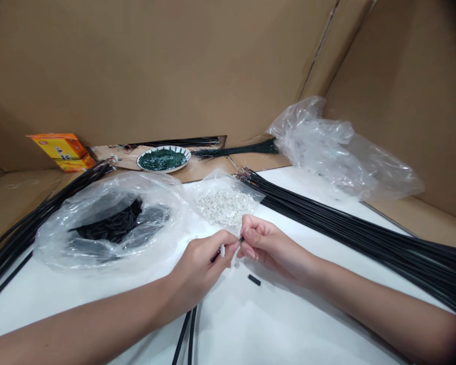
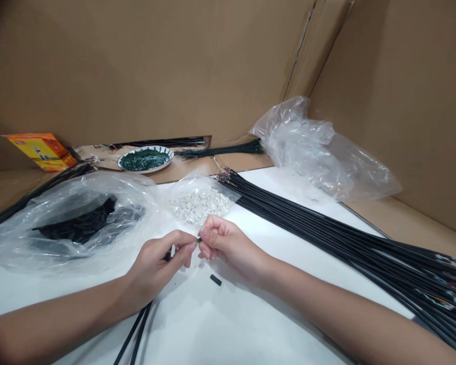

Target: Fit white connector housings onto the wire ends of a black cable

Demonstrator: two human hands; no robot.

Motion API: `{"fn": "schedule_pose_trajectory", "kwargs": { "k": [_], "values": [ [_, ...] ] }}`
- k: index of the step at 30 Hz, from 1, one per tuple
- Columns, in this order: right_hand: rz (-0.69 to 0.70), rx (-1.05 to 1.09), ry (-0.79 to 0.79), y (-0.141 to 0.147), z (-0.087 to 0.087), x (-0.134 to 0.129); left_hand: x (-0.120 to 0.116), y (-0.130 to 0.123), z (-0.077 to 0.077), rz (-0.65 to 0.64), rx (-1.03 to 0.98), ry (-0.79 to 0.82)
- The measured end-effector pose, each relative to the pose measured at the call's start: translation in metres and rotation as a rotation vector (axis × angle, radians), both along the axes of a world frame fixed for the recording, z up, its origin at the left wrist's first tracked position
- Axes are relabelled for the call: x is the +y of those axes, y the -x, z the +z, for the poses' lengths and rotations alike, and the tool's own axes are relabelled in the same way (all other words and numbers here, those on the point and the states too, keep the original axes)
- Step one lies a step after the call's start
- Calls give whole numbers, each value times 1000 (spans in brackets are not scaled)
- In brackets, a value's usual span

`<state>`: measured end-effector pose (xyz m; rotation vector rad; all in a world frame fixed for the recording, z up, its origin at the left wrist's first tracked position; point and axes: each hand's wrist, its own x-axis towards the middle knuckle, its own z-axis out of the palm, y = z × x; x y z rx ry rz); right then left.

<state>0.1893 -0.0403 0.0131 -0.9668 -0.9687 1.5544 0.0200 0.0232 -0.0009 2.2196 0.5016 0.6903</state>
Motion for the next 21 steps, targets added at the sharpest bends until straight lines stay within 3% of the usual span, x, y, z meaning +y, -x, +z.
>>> {"fn": "schedule_pose_trajectory", "kwargs": {
  "k": [10,21],
  "values": [
    [-12,33,-22,4,2,-2,1,-2,1,9,-35,-78],
    [-48,-91,-206,2,-11,-2,0,-2,3,-35,-139,-143]
  ]
}}
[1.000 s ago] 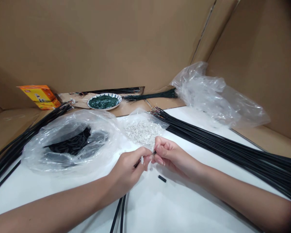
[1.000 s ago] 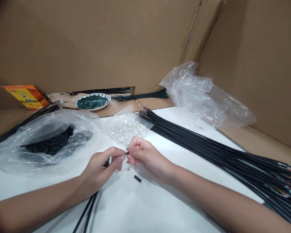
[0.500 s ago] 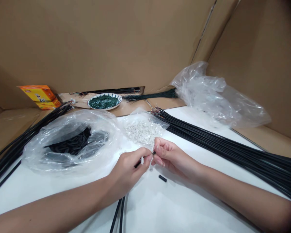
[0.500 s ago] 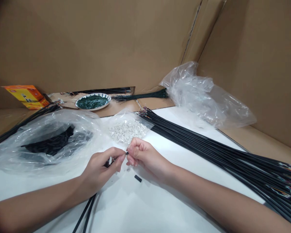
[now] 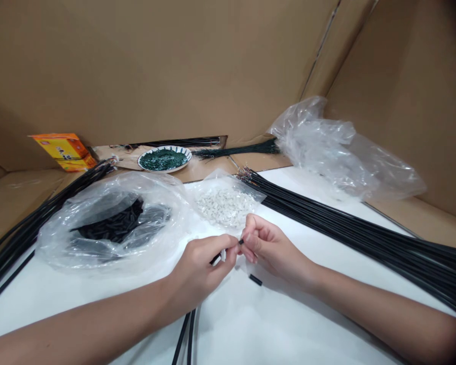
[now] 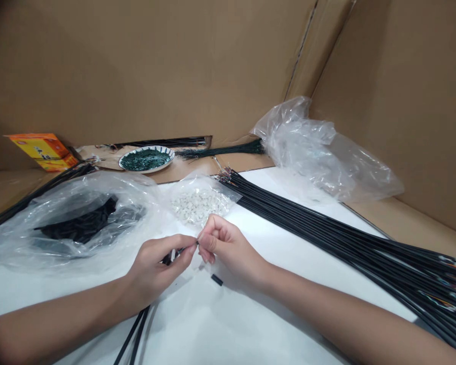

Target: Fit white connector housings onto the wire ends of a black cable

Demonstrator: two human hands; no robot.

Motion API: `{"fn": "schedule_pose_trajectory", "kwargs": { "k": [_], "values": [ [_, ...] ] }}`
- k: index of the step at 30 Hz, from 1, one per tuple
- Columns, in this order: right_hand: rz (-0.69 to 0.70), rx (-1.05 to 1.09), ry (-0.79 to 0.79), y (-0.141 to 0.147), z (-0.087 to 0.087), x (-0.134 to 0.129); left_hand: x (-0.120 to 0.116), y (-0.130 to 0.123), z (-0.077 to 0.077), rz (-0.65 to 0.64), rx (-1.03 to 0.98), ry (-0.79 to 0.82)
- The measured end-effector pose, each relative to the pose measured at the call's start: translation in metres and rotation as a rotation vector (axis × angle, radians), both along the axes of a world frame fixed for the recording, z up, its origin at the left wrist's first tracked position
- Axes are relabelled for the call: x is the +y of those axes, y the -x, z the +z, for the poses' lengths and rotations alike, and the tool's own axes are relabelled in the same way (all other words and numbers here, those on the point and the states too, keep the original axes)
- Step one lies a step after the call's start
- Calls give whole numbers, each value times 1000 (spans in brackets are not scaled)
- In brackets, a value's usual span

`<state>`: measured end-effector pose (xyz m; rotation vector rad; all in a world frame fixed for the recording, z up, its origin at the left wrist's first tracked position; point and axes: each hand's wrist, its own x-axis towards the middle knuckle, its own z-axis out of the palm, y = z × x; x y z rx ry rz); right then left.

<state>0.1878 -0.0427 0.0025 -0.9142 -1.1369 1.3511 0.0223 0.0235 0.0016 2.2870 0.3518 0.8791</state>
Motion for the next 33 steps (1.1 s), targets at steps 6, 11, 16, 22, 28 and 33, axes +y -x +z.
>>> {"fn": "schedule_pose_trajectory", "kwargs": {
  "k": [6,11,16,22,28,33],
  "values": [
    [-44,-248,-89,-7,-1,-3,0,1,-3,30,54,-2],
    [-87,-352,-76,-8,-1,-4,1,1,-6,31,114,122],
    [-58,-169,-19,-1,-2,-1,1,1,-8,26,109,159],
    [-78,-175,4,0,-3,-1,1,1,-6,9,126,187],
    [-159,-447,-101,-4,-3,-6,0,1,-4,8,147,241],
    [-189,-400,-75,-2,-10,-3,1,-1,-6,49,140,365]
  ]
}}
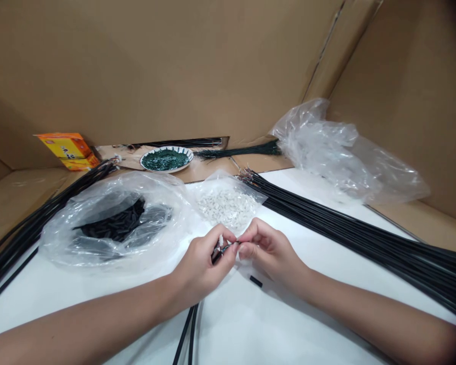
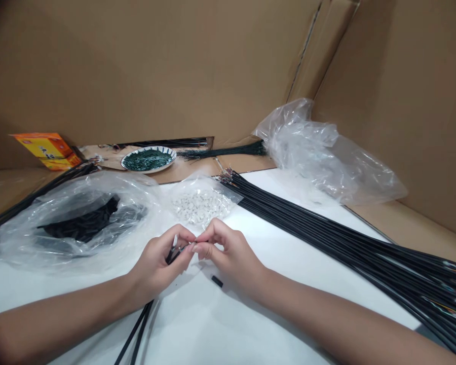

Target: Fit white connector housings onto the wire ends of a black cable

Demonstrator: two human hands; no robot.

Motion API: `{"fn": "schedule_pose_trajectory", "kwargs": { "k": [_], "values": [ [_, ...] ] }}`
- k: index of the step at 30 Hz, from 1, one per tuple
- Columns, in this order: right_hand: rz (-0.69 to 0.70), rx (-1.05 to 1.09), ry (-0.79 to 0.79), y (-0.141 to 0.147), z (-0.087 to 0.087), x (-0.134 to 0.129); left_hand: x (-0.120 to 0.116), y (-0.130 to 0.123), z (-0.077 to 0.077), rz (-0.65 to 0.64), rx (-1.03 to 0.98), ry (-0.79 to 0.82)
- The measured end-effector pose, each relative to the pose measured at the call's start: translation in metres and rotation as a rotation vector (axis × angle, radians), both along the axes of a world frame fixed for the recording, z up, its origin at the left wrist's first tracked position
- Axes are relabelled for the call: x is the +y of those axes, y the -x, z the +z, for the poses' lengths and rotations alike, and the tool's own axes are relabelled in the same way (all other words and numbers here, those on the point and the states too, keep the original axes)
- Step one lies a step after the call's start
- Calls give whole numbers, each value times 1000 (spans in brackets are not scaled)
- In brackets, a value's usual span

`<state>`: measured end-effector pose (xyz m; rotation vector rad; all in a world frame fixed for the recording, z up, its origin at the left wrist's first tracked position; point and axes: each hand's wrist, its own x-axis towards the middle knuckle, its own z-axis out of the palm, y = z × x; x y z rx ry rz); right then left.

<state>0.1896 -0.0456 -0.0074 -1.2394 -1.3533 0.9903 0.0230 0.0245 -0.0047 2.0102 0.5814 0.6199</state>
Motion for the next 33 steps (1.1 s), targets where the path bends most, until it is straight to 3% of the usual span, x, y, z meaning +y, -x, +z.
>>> {"fn": "schedule_pose_trajectory", "kwargs": {
  "k": [8,14,24,33],
  "values": [
    [-10,-19,86,-2,2,0,2,-1,-3,48,-55,101],
    [-95,-96,66,-4,7,2,1,-2,1,42,-69,122],
    [-48,240,153,1,9,7,-1,-1,1,67,-77,122],
    [-18,297,167,-1,9,7,-1,-2,1,61,-104,137]
  ]
}}
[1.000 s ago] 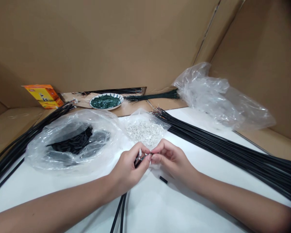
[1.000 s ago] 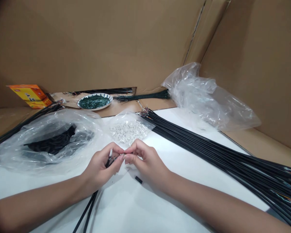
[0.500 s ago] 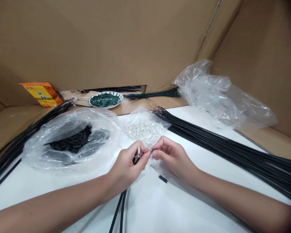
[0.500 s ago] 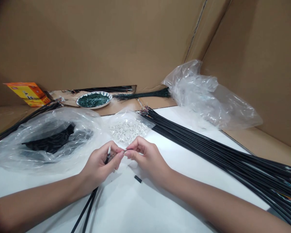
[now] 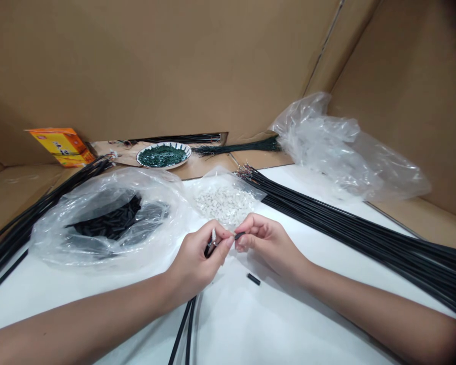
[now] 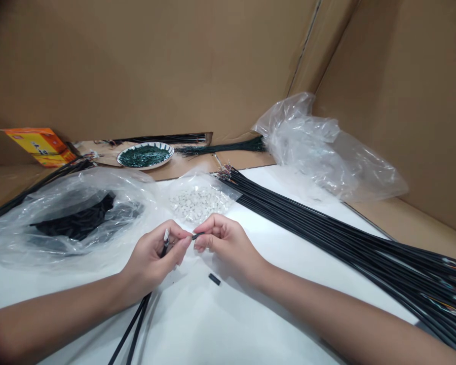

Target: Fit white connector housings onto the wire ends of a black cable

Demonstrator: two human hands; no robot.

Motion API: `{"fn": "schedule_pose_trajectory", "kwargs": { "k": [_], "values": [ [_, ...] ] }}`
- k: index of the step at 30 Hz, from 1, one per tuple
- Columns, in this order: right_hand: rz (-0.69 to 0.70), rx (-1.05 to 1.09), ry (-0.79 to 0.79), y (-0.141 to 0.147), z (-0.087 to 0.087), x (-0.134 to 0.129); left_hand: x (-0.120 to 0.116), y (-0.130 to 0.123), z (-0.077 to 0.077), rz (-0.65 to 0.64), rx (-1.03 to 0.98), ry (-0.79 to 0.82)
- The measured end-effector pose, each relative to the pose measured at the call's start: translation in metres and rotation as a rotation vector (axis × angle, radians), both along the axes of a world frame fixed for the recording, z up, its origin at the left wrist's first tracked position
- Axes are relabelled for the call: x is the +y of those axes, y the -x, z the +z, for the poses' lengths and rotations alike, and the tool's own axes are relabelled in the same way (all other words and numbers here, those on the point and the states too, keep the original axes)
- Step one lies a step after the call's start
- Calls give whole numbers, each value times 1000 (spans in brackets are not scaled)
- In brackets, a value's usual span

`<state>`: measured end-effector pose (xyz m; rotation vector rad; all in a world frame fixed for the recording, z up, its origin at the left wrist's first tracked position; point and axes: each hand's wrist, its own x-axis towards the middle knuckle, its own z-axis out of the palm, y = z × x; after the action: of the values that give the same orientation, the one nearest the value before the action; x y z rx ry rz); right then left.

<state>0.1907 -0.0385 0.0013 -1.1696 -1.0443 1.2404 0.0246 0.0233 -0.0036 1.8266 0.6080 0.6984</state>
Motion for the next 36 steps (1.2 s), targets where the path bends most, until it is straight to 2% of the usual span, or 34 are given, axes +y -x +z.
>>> {"fn": "schedule_pose_trajectory", "kwargs": {
  "k": [8,12,20,28,36],
  "values": [
    [-12,67,-2,1,-1,1,0,1,0,-27,-14,-10],
    [37,227,79,5,0,0,0,0,2,-27,-15,4],
    [95,391,213,7,2,-4,-1,0,3,-11,0,10],
    [99,374,216,6,1,-3,-2,0,6,-2,5,33],
    [73,263,98,5,0,-1,-2,0,8,-32,-27,148]
  ]
}}
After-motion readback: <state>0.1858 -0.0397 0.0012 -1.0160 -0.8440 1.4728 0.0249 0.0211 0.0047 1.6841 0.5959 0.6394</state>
